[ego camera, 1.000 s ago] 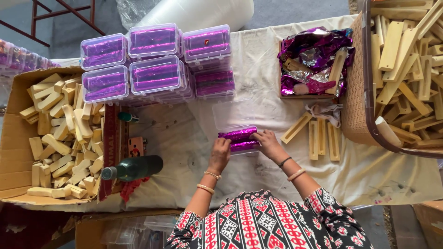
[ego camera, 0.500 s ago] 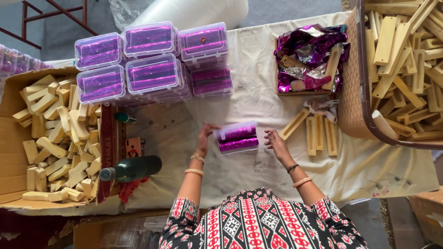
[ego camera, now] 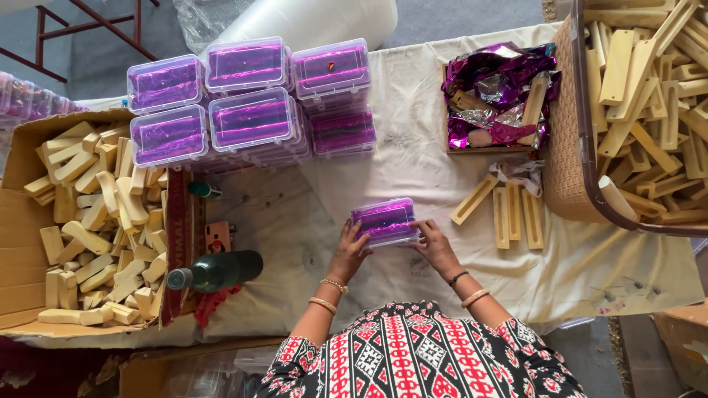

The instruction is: The person sits on the floor and picks up small wooden blocks from a basket. They wrap the blocks in shiny purple foil and place them into clear plastic containers, stacking the filled containers on the table.

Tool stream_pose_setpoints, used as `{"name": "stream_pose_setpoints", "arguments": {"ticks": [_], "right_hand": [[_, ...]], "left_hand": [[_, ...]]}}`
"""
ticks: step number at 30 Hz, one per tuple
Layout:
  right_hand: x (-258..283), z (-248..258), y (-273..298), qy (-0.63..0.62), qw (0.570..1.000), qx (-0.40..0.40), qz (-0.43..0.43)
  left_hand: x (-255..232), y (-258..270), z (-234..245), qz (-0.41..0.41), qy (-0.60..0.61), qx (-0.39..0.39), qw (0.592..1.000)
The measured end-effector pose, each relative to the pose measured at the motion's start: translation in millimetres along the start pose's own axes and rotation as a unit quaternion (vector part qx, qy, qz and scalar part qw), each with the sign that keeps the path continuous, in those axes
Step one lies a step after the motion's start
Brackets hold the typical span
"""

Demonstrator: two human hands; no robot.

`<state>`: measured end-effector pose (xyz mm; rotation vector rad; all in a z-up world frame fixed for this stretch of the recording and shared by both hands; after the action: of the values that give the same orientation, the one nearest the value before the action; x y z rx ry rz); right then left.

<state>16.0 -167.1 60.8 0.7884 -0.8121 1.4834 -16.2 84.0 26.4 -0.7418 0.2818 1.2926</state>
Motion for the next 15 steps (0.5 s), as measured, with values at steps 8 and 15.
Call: {"name": "stream_pose_setpoints", "arguments": {"ticks": [8,15], "right_hand": [[3,-3,1,0.047,0.999,-0.019,-0.003],[1,-11,9,0.143,0.97,-0.083,0.179]], "left_hand": [[5,0,1,0.136,0.155,-0.052,0.977],[27,15,-23,0.205,0.214,-0.139,0.945]]}}
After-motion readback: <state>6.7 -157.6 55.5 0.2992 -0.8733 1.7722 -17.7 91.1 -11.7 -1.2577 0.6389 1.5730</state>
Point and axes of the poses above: each hand's wrist, its own y-axis away from the middle knuckle, its own z-axis out of the back of the hand, x = y × z, the point moved 4 cm from there along -y, towards the middle knuckle, and after that the axes turned 15 degrees about -x, right-handed, at the moved point
